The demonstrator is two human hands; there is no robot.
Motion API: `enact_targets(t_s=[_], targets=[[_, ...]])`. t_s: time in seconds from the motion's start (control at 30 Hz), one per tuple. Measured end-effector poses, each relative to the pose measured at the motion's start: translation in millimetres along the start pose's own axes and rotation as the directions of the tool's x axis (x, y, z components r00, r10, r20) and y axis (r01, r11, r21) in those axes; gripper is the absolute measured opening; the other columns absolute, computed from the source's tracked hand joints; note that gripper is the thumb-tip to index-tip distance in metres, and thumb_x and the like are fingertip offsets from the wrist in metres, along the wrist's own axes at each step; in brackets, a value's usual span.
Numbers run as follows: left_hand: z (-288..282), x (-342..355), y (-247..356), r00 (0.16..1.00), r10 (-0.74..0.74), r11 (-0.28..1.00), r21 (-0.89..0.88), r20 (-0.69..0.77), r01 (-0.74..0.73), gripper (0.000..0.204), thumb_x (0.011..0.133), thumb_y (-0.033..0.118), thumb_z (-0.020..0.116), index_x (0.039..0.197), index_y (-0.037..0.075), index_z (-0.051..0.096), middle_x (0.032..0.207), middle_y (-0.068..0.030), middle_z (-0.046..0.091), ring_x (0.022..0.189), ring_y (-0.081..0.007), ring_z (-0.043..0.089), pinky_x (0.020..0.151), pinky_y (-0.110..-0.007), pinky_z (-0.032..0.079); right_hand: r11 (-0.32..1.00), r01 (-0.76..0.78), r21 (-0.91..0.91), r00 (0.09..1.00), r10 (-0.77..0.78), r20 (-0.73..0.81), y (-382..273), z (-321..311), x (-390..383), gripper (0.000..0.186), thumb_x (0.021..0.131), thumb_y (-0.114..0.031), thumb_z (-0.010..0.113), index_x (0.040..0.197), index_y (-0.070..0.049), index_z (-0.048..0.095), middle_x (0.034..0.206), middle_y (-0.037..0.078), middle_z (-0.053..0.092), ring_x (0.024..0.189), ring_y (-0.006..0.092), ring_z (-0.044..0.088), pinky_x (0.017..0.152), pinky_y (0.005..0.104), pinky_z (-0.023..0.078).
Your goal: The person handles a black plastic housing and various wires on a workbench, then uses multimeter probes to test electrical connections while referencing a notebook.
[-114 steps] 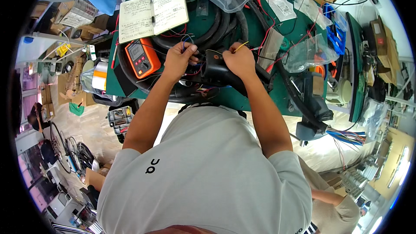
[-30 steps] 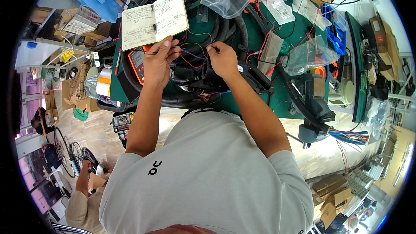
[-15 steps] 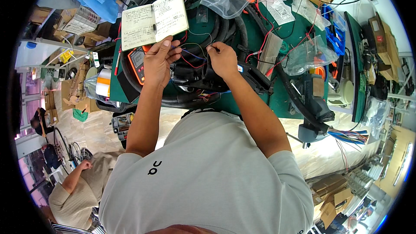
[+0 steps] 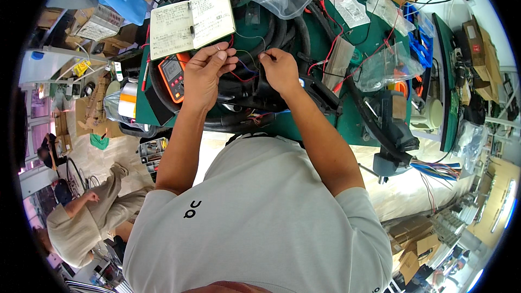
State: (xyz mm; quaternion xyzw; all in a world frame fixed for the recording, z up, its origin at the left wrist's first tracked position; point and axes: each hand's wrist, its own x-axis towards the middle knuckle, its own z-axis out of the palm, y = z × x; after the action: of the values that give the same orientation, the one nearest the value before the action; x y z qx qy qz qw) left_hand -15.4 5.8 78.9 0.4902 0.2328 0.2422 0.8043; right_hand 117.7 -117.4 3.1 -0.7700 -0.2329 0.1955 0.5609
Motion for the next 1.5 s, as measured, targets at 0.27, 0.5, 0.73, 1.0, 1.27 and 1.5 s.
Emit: enact_targets(t_s=[0.27,0.5,0.73,1.0,1.27,1.5], targets=[[-8.9,-8.2,-2.6,0.997,-0.024,1.0,-0.014,-0.069,0.023,0.026,0.093,0.011,0.055,0.115,-0.003,0.055,0.101,-0.0172,0.065,0.088,-0.023,0.067,0.077,-0.031,0.057,0.991,0.039,-0.126,0.999,-0.043,-0.029,-11.6,-53.6,-26.3,0.029,0.092,-0.02,0.056,0.109,0.003,0.061,0.097,0.011,0.067,0.09,0.0149,0.061,0.081,0.0265,0.046],[-14.5,-19.9,-13.9,0.996,-0.06,0.998,0.014,-0.07,0.061,0.024,0.094,0.008,0.054,0.113,-0.006,0.054,0.101,-0.0176,0.064,0.089,-0.0218,0.066,0.079,-0.03,0.056,0.878,0.042,-0.477,0.999,-0.046,0.003,-6.6,-96.9,-85.4,0.049,0.084,-0.034,0.065,0.118,-0.001,0.056,0.115,0.022,0.058,0.11,0.0381,0.052,0.093,0.0432,0.041],[-24.5,-24.5,-21.2,0.99,-0.107,0.994,0.014,-0.089,0.109,0.018,0.093,0.011,0.057,0.107,-0.001,0.056,0.102,-0.0171,0.065,0.088,-0.0223,0.067,0.077,-0.031,0.057,0.805,0.149,-0.575,0.988,-0.139,0.061,10.2,-89.8,-94.2,0.073,0.073,-0.039,0.075,0.128,0.0,0.046,0.129,0.022,0.049,0.119,0.0392,0.046,0.101,0.0461,0.036],[-27.6,-27.7,-28.9,0.99,-0.119,0.992,0.037,-0.079,0.122,0.022,0.093,0.014,0.057,0.11,0.0,0.055,0.102,-0.0167,0.065,0.086,-0.0221,0.067,0.076,-0.031,0.056,0.794,0.069,-0.604,0.994,-0.007,0.105,3.9,-87.8,-95.0,0.093,0.063,-0.038,0.082,0.136,-0.003,0.036,0.132,0.021,0.047,0.121,0.0387,0.046,0.1,0.0476,0.037],[-30.2,-29.4,-34.4,0.985,-0.138,0.989,0.039,-0.101,0.143,0.022,0.094,0.014,0.056,0.111,0.0,0.055,0.102,-0.016,0.065,0.086,-0.0213,0.066,0.075,-0.03,0.056,0.782,0.045,-0.622,0.996,0.012,0.087,5.0,-85.6,-97.2,0.093,0.064,-0.038,0.081,0.137,-0.004,0.036,0.131,0.022,0.048,0.12,0.0389,0.047,0.099,0.0476,0.038],[-30.2,-30.2,-38.9,0.988,-0.101,0.995,0.015,-0.117,0.103,0.021,0.093,0.015,0.057,0.107,-0.001,0.054,0.1,-0.0168,0.066,0.083,-0.0207,0.067,0.072,-0.029,0.056,0.771,0.046,-0.635,0.997,0.006,0.079,6.2,-84.2,-98.8,0.093,0.064,-0.039,0.081,0.137,-0.004,0.035,0.133,0.022,0.047,0.122,0.0387,0.046,0.1,0.0471,0.037]])
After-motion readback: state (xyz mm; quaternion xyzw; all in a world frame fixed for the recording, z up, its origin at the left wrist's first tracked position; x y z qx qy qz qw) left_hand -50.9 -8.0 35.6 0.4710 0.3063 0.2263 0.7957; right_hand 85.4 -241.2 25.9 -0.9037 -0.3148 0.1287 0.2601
